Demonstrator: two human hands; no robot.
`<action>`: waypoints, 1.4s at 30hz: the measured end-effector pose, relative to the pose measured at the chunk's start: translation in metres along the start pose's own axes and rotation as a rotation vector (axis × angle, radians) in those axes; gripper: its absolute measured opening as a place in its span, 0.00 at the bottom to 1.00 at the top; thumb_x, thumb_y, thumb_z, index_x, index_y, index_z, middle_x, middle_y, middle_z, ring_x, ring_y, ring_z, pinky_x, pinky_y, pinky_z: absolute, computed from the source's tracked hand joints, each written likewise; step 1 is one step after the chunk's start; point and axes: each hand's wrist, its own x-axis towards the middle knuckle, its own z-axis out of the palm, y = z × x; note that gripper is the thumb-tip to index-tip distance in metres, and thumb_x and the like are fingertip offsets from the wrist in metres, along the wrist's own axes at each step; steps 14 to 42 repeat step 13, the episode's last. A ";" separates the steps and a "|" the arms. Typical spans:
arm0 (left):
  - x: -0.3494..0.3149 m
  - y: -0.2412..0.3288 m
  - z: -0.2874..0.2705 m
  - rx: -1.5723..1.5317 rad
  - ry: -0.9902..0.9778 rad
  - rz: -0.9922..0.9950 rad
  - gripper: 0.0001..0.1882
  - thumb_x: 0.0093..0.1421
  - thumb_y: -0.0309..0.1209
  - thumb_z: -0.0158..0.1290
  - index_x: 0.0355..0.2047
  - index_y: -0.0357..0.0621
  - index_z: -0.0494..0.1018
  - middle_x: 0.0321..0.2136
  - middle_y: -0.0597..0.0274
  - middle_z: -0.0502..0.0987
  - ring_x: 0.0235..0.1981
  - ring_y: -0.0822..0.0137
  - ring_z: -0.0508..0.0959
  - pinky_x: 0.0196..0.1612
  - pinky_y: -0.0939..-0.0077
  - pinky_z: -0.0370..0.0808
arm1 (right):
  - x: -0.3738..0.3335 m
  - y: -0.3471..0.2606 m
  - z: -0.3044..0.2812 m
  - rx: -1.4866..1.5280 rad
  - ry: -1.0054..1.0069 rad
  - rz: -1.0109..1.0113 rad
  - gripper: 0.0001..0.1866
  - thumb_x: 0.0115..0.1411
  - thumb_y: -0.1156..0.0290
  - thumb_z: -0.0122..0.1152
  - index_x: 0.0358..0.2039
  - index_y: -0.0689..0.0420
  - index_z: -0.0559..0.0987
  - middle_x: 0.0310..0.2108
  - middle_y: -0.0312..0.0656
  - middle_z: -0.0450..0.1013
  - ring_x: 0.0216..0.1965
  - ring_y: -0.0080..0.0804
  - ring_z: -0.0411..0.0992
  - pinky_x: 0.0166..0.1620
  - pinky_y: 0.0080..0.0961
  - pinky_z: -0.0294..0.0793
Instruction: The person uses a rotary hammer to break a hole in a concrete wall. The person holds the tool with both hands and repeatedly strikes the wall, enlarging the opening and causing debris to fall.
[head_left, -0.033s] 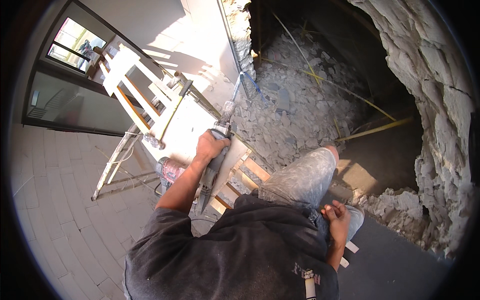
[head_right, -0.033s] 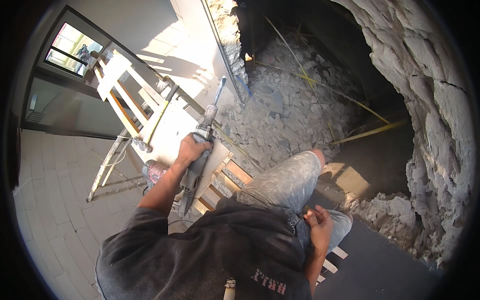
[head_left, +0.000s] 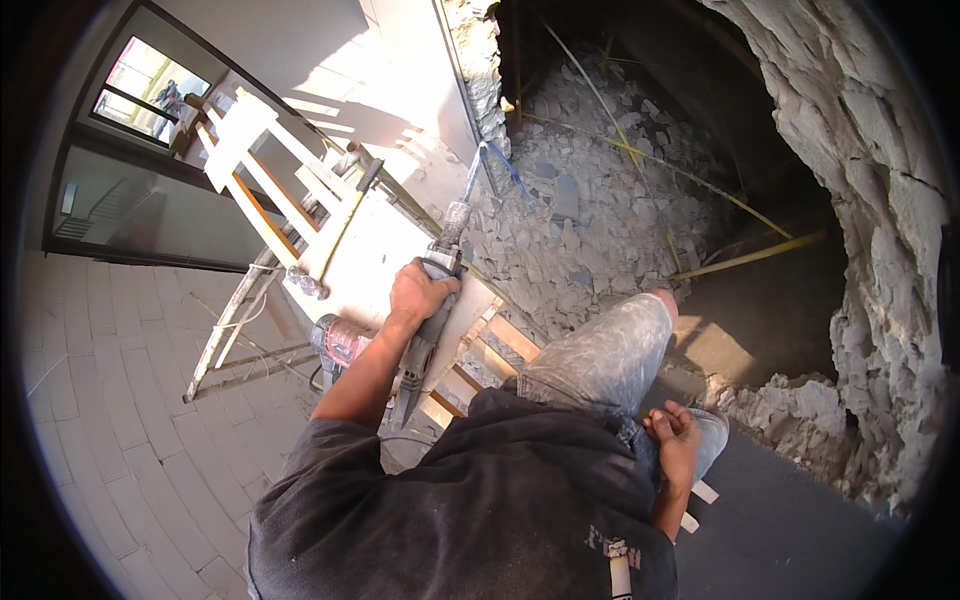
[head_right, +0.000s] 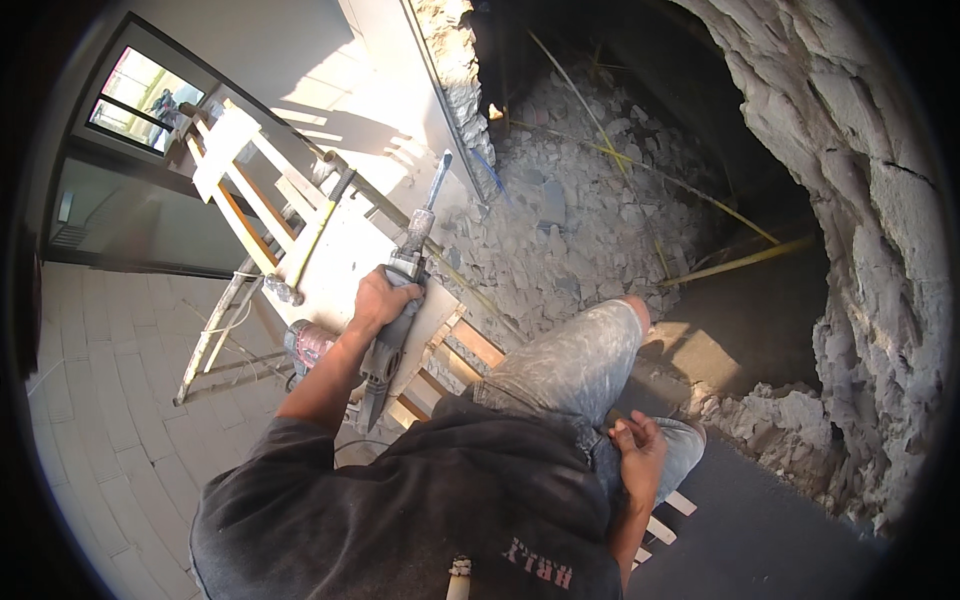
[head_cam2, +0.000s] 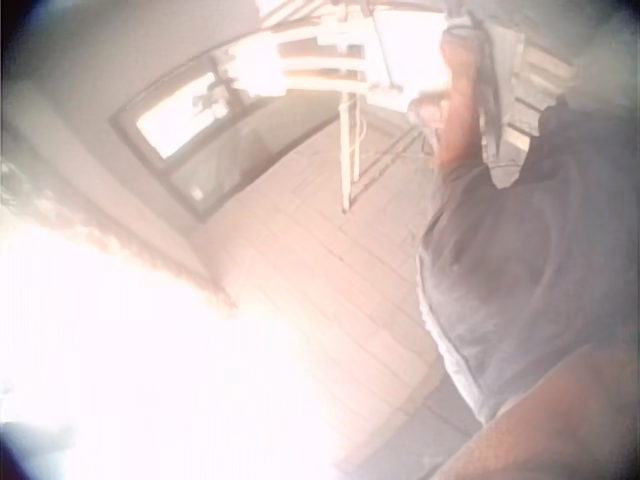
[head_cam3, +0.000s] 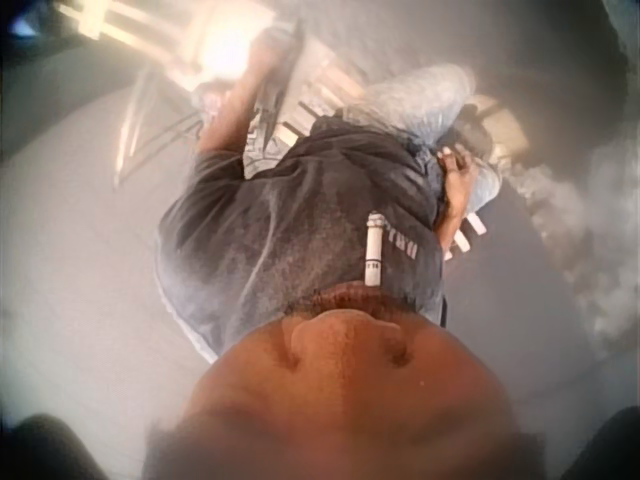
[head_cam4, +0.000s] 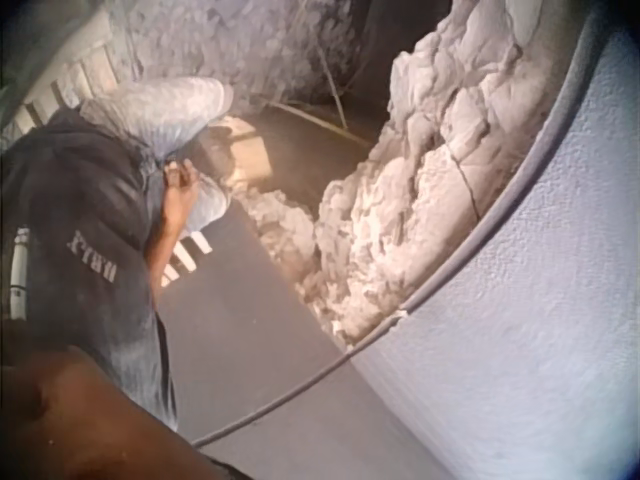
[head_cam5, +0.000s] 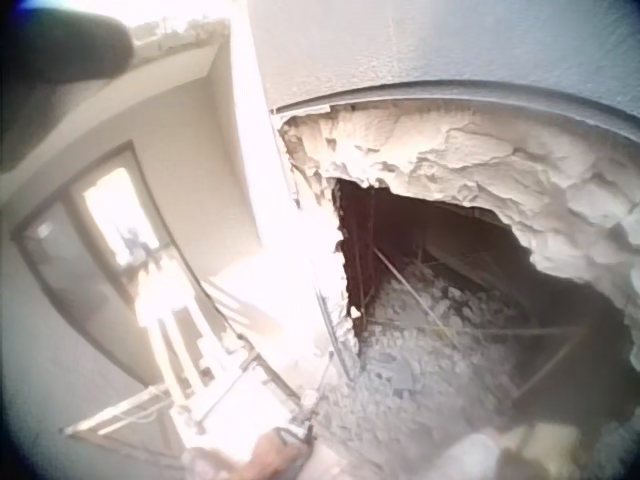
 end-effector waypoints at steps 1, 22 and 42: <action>0.013 0.000 0.001 0.108 0.030 0.049 0.41 0.45 0.53 0.71 0.48 0.26 0.79 0.44 0.31 0.82 0.47 0.43 0.83 0.54 0.57 0.79 | 0.009 0.003 0.006 -0.004 0.016 -0.004 0.21 0.68 0.75 0.64 0.57 0.70 0.71 0.44 0.49 0.79 0.40 0.34 0.81 0.45 0.25 0.82; 0.116 -0.093 -0.058 0.598 0.330 -0.230 0.44 0.64 0.55 0.59 0.70 0.36 0.61 0.67 0.39 0.64 0.70 0.42 0.62 0.72 0.50 0.61 | 0.074 -0.009 -0.028 0.020 0.092 0.034 0.18 0.69 0.75 0.63 0.56 0.66 0.73 0.45 0.47 0.78 0.40 0.33 0.81 0.48 0.28 0.83; 0.116 -0.093 -0.058 0.598 0.330 -0.230 0.44 0.64 0.55 0.59 0.70 0.36 0.61 0.67 0.39 0.64 0.70 0.42 0.62 0.72 0.50 0.61 | 0.074 -0.009 -0.028 0.020 0.092 0.034 0.18 0.69 0.75 0.63 0.56 0.66 0.73 0.45 0.47 0.78 0.40 0.33 0.81 0.48 0.28 0.83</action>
